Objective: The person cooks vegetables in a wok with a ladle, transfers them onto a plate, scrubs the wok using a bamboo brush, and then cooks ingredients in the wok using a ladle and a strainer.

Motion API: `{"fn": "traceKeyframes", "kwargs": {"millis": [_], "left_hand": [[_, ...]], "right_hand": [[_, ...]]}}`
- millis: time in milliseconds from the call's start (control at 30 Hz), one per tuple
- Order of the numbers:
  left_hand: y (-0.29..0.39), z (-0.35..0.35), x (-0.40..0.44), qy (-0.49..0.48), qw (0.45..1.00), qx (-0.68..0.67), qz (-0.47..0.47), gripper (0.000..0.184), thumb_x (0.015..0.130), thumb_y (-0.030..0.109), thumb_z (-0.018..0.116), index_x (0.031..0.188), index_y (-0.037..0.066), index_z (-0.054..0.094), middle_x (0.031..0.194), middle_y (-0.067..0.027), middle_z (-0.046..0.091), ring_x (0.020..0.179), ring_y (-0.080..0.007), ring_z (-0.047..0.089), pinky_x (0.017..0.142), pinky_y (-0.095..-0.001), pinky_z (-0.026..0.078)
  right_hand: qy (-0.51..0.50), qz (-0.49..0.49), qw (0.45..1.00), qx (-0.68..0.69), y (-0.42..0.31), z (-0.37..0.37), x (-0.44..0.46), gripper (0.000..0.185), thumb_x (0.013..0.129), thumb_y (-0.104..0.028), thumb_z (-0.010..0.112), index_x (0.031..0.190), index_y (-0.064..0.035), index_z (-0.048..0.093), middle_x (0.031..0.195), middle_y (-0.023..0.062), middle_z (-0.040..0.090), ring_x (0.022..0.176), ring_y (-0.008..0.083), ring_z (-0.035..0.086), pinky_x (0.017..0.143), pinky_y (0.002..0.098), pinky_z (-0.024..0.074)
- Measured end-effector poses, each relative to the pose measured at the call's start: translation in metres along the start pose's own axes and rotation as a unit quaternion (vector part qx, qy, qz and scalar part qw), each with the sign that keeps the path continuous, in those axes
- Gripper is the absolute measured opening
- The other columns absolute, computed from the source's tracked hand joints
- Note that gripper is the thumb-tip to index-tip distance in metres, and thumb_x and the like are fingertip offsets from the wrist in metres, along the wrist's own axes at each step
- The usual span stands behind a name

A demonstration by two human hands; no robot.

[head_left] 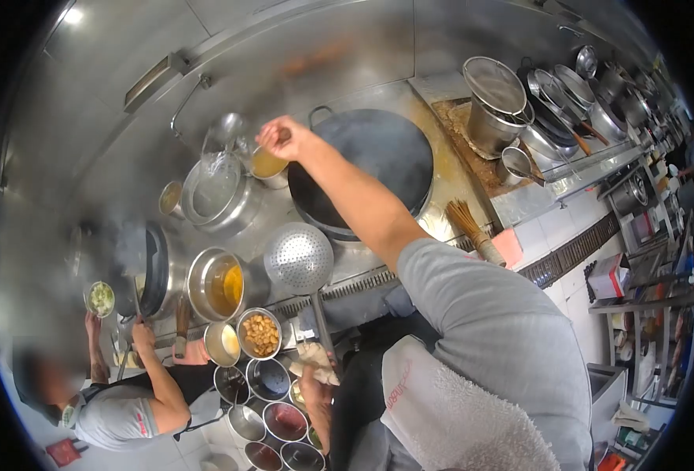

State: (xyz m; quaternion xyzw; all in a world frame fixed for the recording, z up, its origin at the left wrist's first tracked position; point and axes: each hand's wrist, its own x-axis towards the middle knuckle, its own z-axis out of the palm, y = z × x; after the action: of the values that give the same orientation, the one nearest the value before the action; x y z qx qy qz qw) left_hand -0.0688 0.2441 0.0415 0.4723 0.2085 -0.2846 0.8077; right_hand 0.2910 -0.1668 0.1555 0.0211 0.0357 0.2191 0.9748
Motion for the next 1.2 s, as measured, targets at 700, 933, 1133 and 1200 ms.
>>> {"fn": "traceKeyframes", "kwargs": {"millis": [700,933,1133,1200], "left_hand": [[-0.002,-0.035,0.032,-0.018,0.999,-0.024,0.037,0.046,0.085,0.016,0.046,0.128,0.002,0.047,0.099,-0.0172,0.064,0.084,-0.0281,0.064,0.072,-0.0365,0.054],[0.004,-0.062,0.017,-0.008,0.995,-0.088,0.052,0.042,0.082,0.008,0.049,0.123,-0.003,0.050,0.102,-0.0196,0.065,0.082,-0.0295,0.064,0.074,-0.0390,0.053],[0.011,-0.048,0.022,-0.017,0.998,-0.060,0.020,0.046,0.080,0.009,0.047,0.125,0.001,0.048,0.099,-0.0193,0.065,0.079,-0.0274,0.063,0.069,-0.0378,0.054],[0.012,-0.039,0.027,-0.014,0.999,-0.036,0.015,0.046,0.080,0.009,0.047,0.125,0.000,0.048,0.098,-0.0193,0.065,0.078,-0.0269,0.062,0.068,-0.0378,0.054]], "right_hand": [[0.153,-0.081,0.047,-0.984,0.079,-0.026,0.053,0.022,0.072,-0.015,0.065,0.088,-0.0024,0.073,0.093,0.0185,0.071,0.089,0.0328,0.069,0.077,0.0422,0.0546],[0.254,0.063,0.218,-0.940,0.129,0.000,0.093,0.009,0.077,-0.002,0.060,0.076,-0.0033,0.068,0.075,0.0150,0.067,0.069,0.0227,0.068,0.062,0.0382,0.0546],[0.230,0.090,0.881,-0.403,0.070,-0.013,0.085,0.023,0.083,0.000,0.049,0.061,-0.0006,0.044,0.052,0.0038,0.041,0.043,0.0111,0.047,0.041,0.0227,0.0484],[0.220,0.097,0.898,-0.369,0.060,0.018,0.053,0.019,0.085,-0.001,0.047,0.069,0.0063,0.043,0.059,0.0055,0.046,0.044,0.0104,0.049,0.042,0.0190,0.0490]]}}
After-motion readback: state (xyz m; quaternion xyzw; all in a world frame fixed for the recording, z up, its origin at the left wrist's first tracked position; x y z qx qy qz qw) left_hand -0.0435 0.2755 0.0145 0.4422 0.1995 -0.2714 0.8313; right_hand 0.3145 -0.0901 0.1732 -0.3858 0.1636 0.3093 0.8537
